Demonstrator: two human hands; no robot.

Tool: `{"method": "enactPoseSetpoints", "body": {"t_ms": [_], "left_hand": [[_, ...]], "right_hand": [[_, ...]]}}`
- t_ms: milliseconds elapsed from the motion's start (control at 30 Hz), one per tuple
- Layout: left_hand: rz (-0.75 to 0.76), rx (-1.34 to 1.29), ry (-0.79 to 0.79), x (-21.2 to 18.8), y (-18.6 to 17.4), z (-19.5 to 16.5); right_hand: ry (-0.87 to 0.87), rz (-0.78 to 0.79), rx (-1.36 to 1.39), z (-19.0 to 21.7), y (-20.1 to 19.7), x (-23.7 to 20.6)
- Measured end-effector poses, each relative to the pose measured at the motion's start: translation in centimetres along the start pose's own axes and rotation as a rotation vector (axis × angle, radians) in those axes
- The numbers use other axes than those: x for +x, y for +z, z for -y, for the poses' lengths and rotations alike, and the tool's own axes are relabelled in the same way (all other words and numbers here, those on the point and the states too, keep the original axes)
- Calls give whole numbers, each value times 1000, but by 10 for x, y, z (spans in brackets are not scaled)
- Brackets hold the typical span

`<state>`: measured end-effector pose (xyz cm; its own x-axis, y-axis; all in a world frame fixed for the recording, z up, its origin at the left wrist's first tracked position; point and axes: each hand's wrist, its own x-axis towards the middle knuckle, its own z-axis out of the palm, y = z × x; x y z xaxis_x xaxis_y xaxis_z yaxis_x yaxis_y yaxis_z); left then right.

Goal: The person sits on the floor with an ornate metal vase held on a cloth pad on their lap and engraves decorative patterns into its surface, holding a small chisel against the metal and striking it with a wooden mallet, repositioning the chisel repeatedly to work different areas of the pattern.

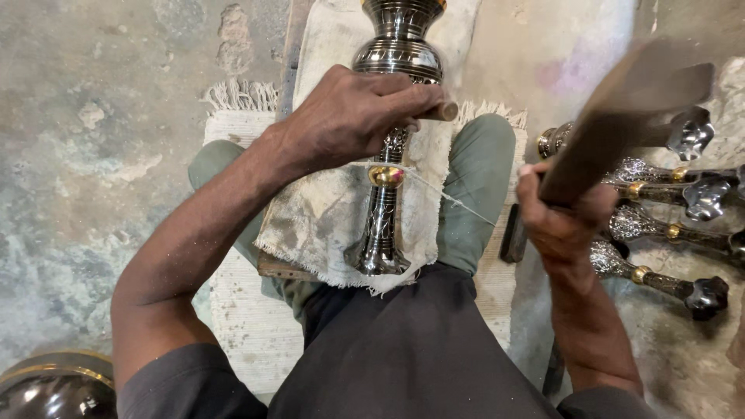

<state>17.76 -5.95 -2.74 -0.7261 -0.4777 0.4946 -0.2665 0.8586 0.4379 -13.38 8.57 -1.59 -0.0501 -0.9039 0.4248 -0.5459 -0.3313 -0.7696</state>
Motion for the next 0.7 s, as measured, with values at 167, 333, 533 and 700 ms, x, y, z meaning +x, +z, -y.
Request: {"method": "enactPoseSetpoints", "body": {"t_ms": [167,333,533,700], "left_hand": [[-29,-154,-36,0,-2,-2],[63,-97,-47,7,-5,-8],[99,-32,-5,13,-8,-8],[90,-27,9,12,-7,-7]], "right_hand": [[80,179,-512,-18,-3,-8],[126,267,-563,-27,10,-16],[185,264,-657,-32,12,-27],[212,49,-297,-16,0,-32]]}}
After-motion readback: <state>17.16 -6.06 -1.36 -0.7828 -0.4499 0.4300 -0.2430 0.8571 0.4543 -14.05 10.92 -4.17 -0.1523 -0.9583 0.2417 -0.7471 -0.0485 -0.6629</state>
